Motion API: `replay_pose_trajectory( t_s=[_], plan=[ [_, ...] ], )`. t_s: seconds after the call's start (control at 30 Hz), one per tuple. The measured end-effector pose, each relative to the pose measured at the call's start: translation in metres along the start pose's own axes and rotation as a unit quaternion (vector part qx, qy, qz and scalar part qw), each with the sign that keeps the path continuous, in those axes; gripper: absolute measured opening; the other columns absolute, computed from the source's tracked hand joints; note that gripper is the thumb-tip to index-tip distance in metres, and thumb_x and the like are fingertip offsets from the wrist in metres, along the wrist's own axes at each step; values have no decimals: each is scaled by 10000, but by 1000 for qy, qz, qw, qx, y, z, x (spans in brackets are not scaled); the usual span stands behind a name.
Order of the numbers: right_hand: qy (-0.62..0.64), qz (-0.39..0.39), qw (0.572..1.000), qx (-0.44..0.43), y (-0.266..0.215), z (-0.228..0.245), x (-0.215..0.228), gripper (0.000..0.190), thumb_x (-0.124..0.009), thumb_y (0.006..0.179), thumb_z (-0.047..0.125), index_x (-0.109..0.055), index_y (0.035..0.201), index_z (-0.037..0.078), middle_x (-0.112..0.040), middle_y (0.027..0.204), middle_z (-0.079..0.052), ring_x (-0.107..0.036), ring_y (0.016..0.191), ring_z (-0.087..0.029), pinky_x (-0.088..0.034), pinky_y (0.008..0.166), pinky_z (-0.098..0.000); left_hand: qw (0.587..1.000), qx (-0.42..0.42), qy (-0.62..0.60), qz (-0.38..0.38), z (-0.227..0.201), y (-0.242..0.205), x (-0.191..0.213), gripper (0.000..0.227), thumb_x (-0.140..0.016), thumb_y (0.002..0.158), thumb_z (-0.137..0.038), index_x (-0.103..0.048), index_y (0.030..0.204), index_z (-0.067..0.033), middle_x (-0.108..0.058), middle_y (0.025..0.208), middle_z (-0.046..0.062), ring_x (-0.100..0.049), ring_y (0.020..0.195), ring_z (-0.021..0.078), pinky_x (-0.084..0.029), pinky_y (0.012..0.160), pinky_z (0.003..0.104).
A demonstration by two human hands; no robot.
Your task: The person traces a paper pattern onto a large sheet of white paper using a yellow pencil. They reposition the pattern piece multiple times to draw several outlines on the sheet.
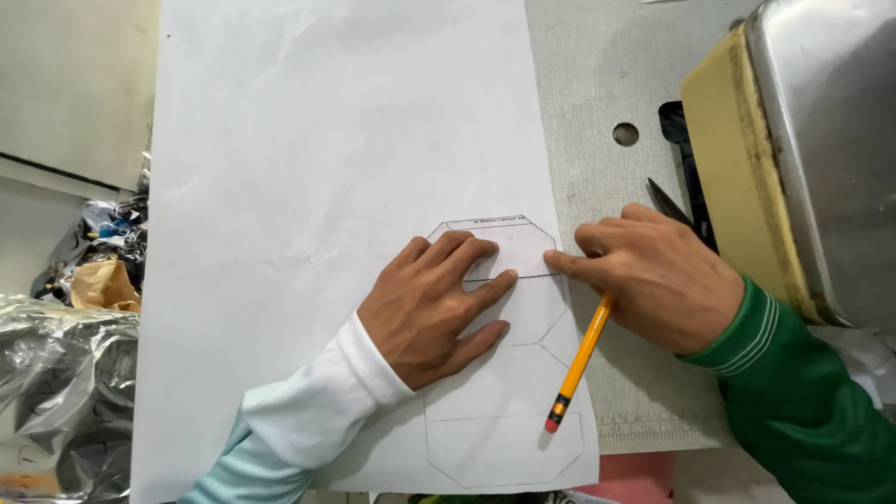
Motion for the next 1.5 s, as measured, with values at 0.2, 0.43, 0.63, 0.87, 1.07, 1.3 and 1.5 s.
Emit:
replay_pose_trajectory(
  t_s=[0.2,0.43,0.63,0.87,1.07,1.3,1.5],
  plan=[
    [40,-8,999,-4,4,-6,-9,497,-727,765,-55,-729,1213,160,-605,802,-22,-626,728,-280,-484,707,-426,998,-10,6,-61,6,0,-5,362,-637,780,-44,-671,1122,-156,-606,1106,138,-582,979,333,-493,686,428],
    [82,9,997,-8,8,-12,-9,400,-708,837,-4,-758,1206,142,-607,720,-13,-574,611,-262,-483,673,-423,987,35,-140,-68,43,-2,-20,317,-643,865,47,-791,1058,-157,-738,1144,29,-683,1024,275,-573,742,411],
    [121,-14,992,-11,10,-15,-8,393,-694,829,-55,-793,1159,133,-587,665,-24,-557,556,-265,-484,591,-418,955,62,-291,-7,71,14,-17,112,-762,878,-52,-806,962,-111,-796,1065,33,-786,930,177,-635,857,295],
    [117,-19,991,-59,9,-13,-9,392,-674,779,-56,-818,1044,194,-631,696,-25,-600,602,-286,-504,604,-420,952,59,-289,87,62,27,-27,279,-695,767,67,-784,954,-119,-760,998,32,-724,826,227,-599,777,359],
    [89,-46,993,-67,13,-17,-5,389,-703,733,-63,-839,951,229,-646,692,15,-656,672,-239,-527,700,-356,955,103,-277,31,48,26,-23,361,-621,760,113,-797,1005,-85,-716,1089,143,-716,882,315,-598,806,437],
    [102,-50,992,-50,11,-18,-10,368,-730,752,-42,-846,989,214,-627,671,11,-625,636,-199,-503,699,-329,999,17,-13,-45,18,14,-38,306,-640,892,42,-749,1114,-139,-656,1095,106,-631,983,282,-540,833,389],
    [99,-62,992,-56,8,-15,-6,251,-758,792,19,-844,947,197,-633,659,20,-640,644,-188,-500,685,-314,993,66,79,62,-11,7,-53,323,-571,991,-73,-618,1310,-67,-609,1237,180,-598,1181,368,-489,980,543]
  ],
)
Point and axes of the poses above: each hand's wrist, its own y-axis towards the middle knuckle, its own x-axis out of the back of the hand, z = x × y, the point moved 5 cm from there along y, towards the middle knuckle
